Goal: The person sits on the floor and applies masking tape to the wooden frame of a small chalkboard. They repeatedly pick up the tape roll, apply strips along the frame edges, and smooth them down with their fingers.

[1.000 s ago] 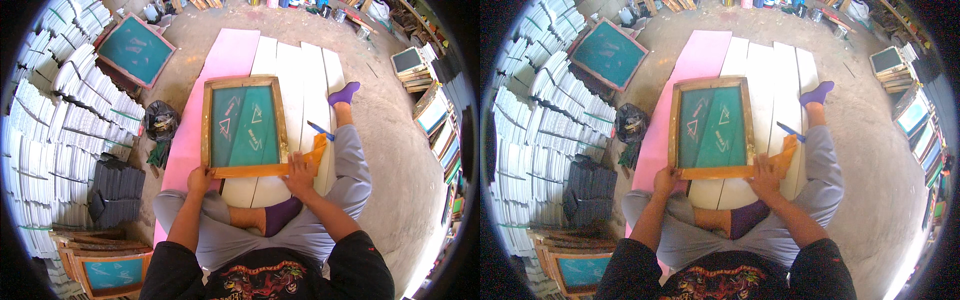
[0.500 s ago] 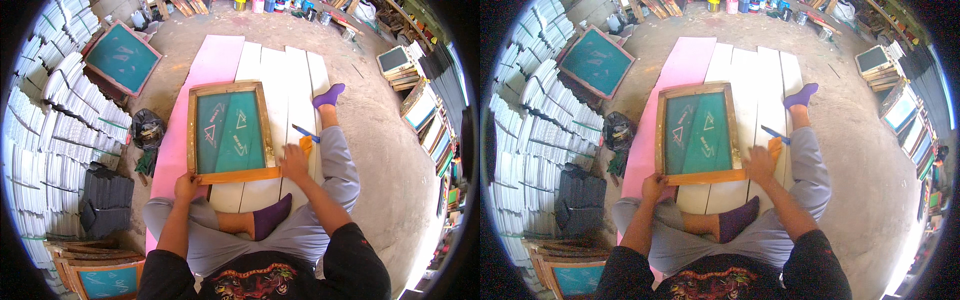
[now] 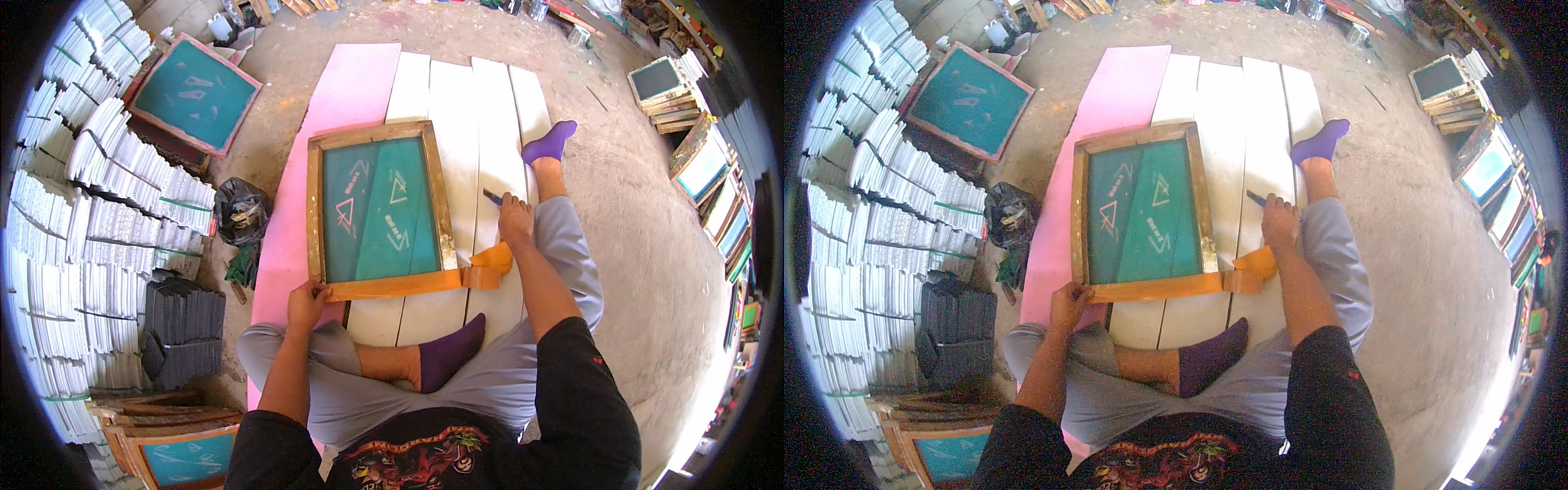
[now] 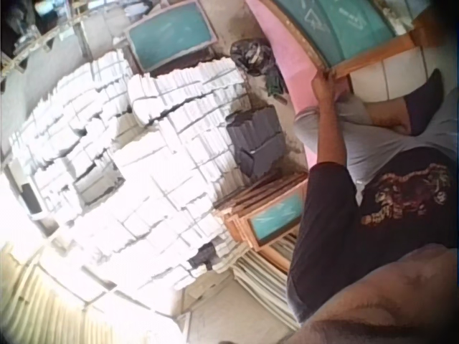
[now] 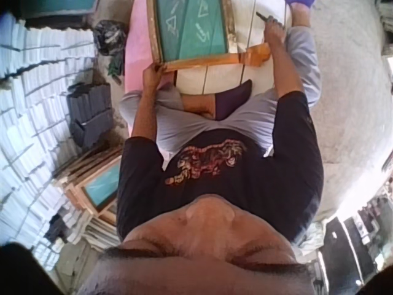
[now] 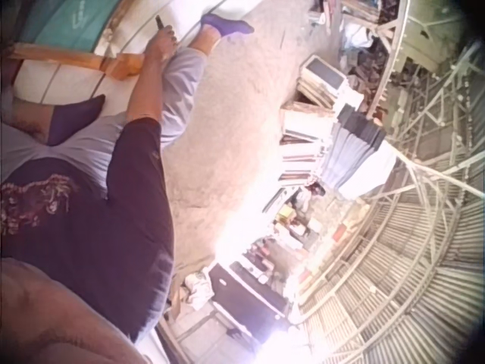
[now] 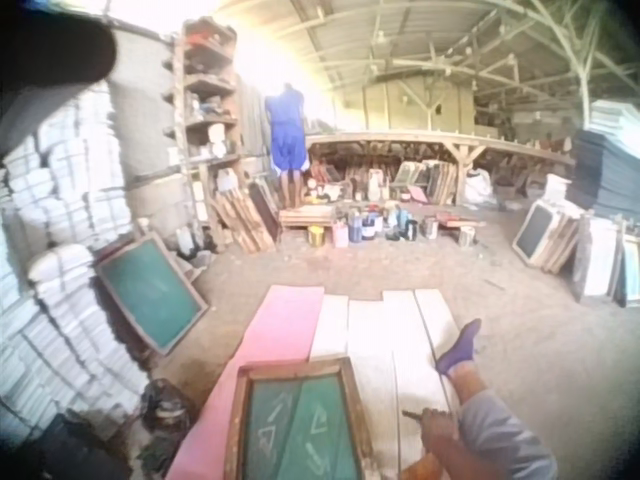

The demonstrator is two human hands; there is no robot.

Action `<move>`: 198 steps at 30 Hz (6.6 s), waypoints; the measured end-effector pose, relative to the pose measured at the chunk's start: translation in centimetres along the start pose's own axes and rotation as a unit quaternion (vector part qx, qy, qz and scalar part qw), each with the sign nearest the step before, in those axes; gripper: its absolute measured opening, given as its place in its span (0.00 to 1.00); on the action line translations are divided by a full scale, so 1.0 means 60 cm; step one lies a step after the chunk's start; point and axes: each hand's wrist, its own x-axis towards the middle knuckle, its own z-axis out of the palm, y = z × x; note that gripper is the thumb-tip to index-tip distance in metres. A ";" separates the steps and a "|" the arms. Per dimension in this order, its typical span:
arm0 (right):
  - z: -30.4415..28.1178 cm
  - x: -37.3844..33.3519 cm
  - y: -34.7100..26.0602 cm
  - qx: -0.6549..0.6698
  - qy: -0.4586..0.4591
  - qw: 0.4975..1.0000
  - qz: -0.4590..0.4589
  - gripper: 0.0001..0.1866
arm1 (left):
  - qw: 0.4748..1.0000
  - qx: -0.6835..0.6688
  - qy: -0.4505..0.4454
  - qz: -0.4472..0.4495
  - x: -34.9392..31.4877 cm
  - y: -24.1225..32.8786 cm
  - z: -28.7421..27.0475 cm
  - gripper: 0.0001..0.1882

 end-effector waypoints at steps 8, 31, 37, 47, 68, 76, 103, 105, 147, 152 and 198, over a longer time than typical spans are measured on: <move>-0.072 -0.167 -0.098 0.414 0.076 0.907 0.026 0.16 | 0.999 0.051 -0.005 -0.001 -0.007 0.009 -0.011 0.13; -0.117 -0.366 -0.197 0.255 -0.147 0.956 0.007 0.28 | 0.999 -0.005 -0.018 -0.039 0.002 -0.009 -0.003 0.11; -0.106 -0.361 -0.199 0.242 -0.141 0.960 0.001 0.28 | 0.999 0.022 -0.014 -0.037 0.001 0.002 -0.009 0.11; -0.102 -0.359 -0.201 0.230 -0.141 0.963 0.000 0.27 | 0.999 0.013 -0.019 -0.031 0.001 -0.001 -0.008 0.14; -0.125 -0.365 -0.228 0.172 -0.201 0.964 0.021 0.34 | 0.999 0.006 -0.012 -0.035 0.007 -0.007 -0.002 0.16; -0.132 -0.397 -0.226 0.167 -0.194 0.967 0.011 0.35 | 0.999 0.032 -0.013 -0.034 0.007 -0.008 -0.002 0.14; -0.147 -0.222 -0.055 0.258 -0.213 0.942 0.028 0.27 | 0.996 -0.025 -0.028 -0.083 -0.002 0.016 -0.019 0.15; -0.150 -0.226 -0.040 0.252 -0.228 0.940 0.034 0.27 | 0.996 -0.049 -0.014 -0.073 -0.001 0.006 -0.017 0.14; 0.027 -0.011 0.032 0.134 0.121 0.982 -0.060 0.27 | 0.976 -0.204 -0.037 -0.059 0.003 0.004 -0.010 0.09; -0.084 -0.102 -0.087 0.263 -0.047 0.936 -0.228 0.21 | 0.971 -0.233 -0.018 -0.050 -0.017 0.014 -0.037 0.08; -0.117 -0.170 -0.172 0.603 -0.263 0.743 0.125 0.10 | 0.915 -0.356 -0.124 -0.140 0.089 0.016 -0.057 0.08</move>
